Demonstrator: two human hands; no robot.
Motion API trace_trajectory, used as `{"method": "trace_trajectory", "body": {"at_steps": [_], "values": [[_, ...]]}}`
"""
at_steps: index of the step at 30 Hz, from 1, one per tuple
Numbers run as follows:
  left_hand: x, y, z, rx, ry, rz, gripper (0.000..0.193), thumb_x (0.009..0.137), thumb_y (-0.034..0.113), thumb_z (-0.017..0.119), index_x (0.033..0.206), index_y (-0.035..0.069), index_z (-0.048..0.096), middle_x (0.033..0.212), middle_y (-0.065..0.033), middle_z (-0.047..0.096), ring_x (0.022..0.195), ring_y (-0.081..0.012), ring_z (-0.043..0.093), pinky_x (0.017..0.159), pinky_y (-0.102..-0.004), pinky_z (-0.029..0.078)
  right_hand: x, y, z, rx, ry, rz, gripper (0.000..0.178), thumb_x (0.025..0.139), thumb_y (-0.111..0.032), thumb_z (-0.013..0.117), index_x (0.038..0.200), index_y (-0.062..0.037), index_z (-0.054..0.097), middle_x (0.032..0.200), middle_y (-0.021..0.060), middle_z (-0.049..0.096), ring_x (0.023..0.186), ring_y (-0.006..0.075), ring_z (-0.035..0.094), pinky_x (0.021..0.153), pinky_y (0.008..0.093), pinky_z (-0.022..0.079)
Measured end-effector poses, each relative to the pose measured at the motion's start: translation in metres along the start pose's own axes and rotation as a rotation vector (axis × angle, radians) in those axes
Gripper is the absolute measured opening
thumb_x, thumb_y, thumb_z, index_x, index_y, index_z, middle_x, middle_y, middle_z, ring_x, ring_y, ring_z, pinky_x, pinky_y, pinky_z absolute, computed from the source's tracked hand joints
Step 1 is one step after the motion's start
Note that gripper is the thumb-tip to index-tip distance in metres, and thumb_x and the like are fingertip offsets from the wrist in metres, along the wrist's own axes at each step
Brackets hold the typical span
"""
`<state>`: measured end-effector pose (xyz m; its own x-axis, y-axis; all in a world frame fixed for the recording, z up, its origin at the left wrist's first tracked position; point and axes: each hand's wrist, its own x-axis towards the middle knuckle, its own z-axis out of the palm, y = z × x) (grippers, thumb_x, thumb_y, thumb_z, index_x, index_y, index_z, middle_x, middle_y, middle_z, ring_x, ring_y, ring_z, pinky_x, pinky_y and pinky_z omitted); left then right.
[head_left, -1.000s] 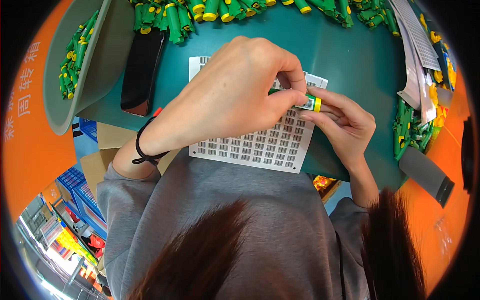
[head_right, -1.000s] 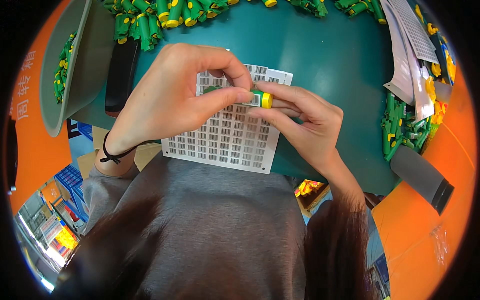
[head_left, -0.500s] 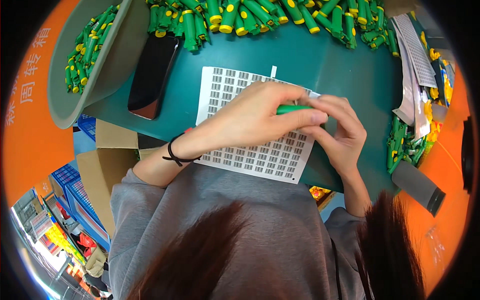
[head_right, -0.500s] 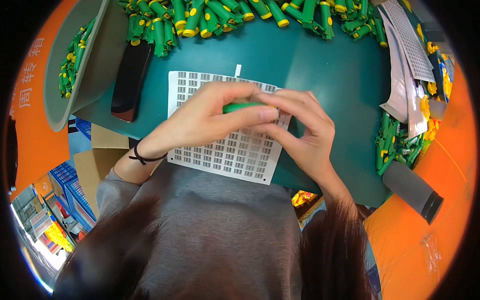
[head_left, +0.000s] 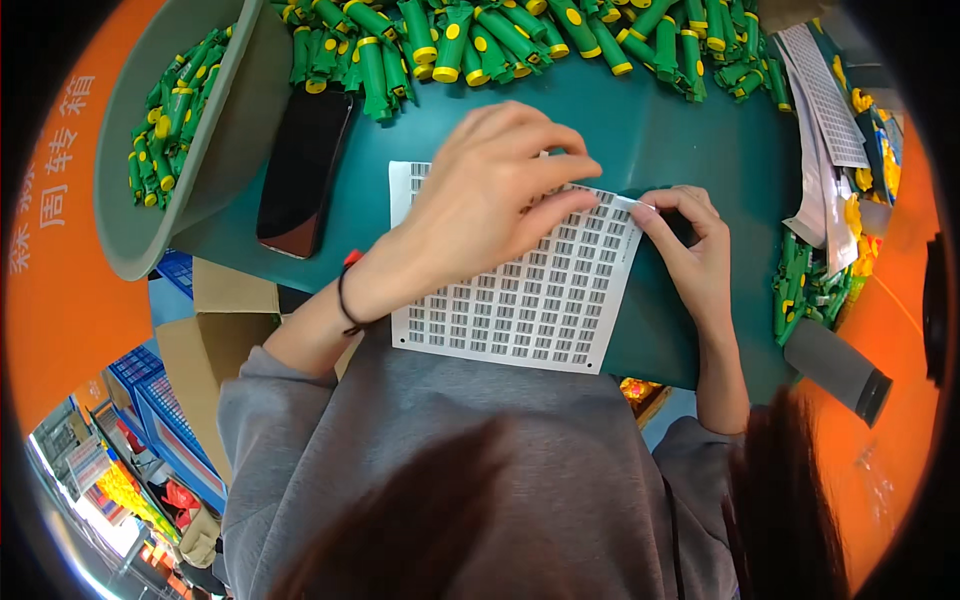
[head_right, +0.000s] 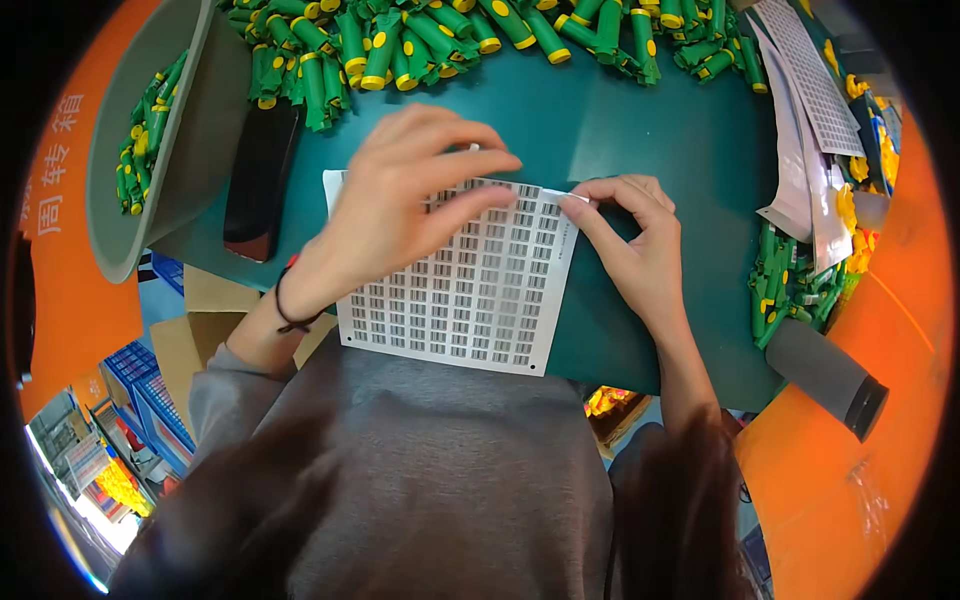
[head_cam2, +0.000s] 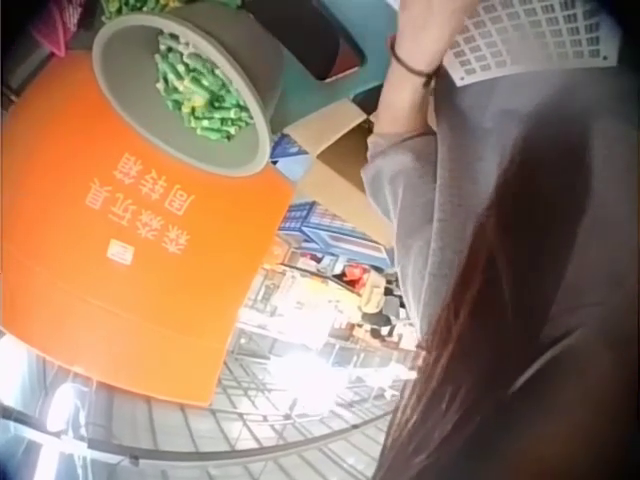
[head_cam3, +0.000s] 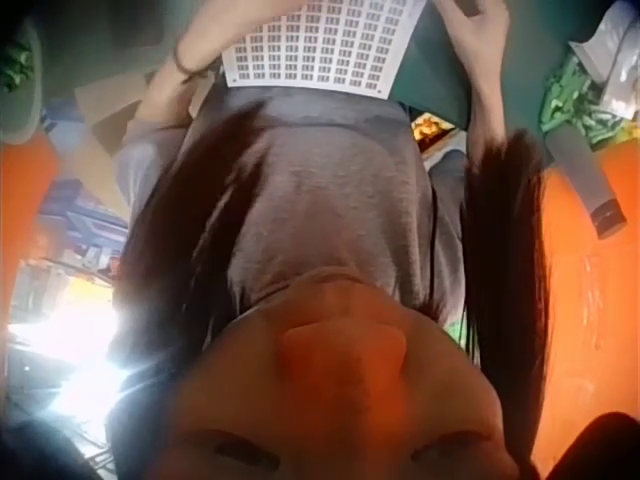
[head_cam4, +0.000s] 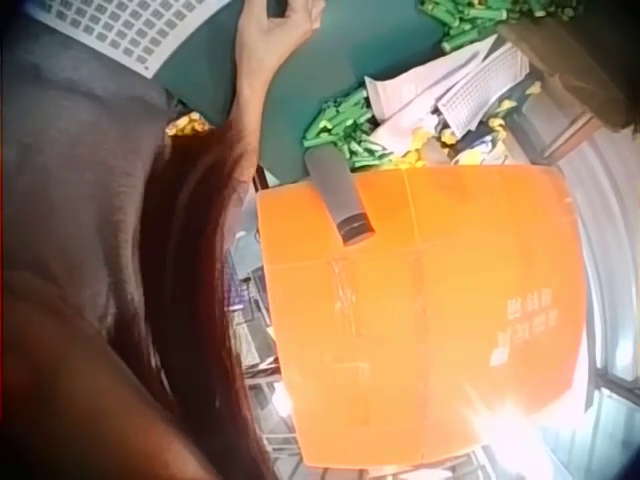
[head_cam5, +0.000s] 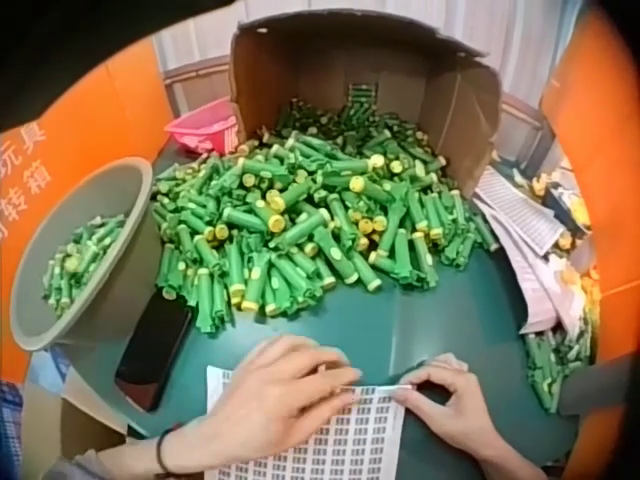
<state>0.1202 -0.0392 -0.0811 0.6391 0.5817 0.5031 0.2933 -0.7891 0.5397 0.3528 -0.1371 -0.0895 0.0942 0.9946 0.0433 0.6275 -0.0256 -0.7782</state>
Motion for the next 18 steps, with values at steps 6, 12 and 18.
{"method": "trace_trajectory", "body": {"at_steps": [6, 12, 18], "values": [[0.002, -0.007, 0.017, -0.033, -0.032, 0.056, 0.018, 0.077, 0.017, 0.083, 0.092, 0.011, 0.076, 0.096, 0.0009, 0.071, 0.094, -0.0233, 0.060, 0.082, -0.0368, 0.047, -0.003, 0.002, 0.003, -0.017, 0.030, 0.018, 0.011, 0.086, -0.012, 0.076, 0.088, -0.0026, 0.072, 0.081, 0.0019, 0.064, 0.090, 0.0150, 0.056, 0.087, 0.0299, 0.042], [0.000, -0.010, 0.024, -0.013, -0.048, -0.001, 0.013, 0.079, 0.016, 0.079, 0.089, 0.009, 0.072, 0.099, 0.0019, 0.068, 0.100, -0.0221, 0.059, 0.094, -0.0387, 0.044, -0.003, 0.005, 0.006, -0.042, 0.052, -0.016, 0.010, 0.084, -0.013, 0.078, 0.085, -0.0044, 0.073, 0.078, 0.0011, 0.063, 0.086, 0.0155, 0.054, 0.087, 0.0312, 0.039], [-0.001, -0.017, 0.028, 0.048, -0.021, 0.166, 0.016, 0.080, 0.015, 0.079, 0.091, 0.008, 0.070, 0.102, -0.0007, 0.068, 0.102, -0.0232, 0.059, 0.094, -0.0406, 0.044, 0.001, 0.004, 0.007, -0.088, 0.022, -0.004, 0.009, 0.085, -0.012, 0.076, 0.086, -0.0047, 0.073, 0.079, 0.0002, 0.064, 0.087, 0.0157, 0.055, 0.088, 0.0308, 0.038]]}}
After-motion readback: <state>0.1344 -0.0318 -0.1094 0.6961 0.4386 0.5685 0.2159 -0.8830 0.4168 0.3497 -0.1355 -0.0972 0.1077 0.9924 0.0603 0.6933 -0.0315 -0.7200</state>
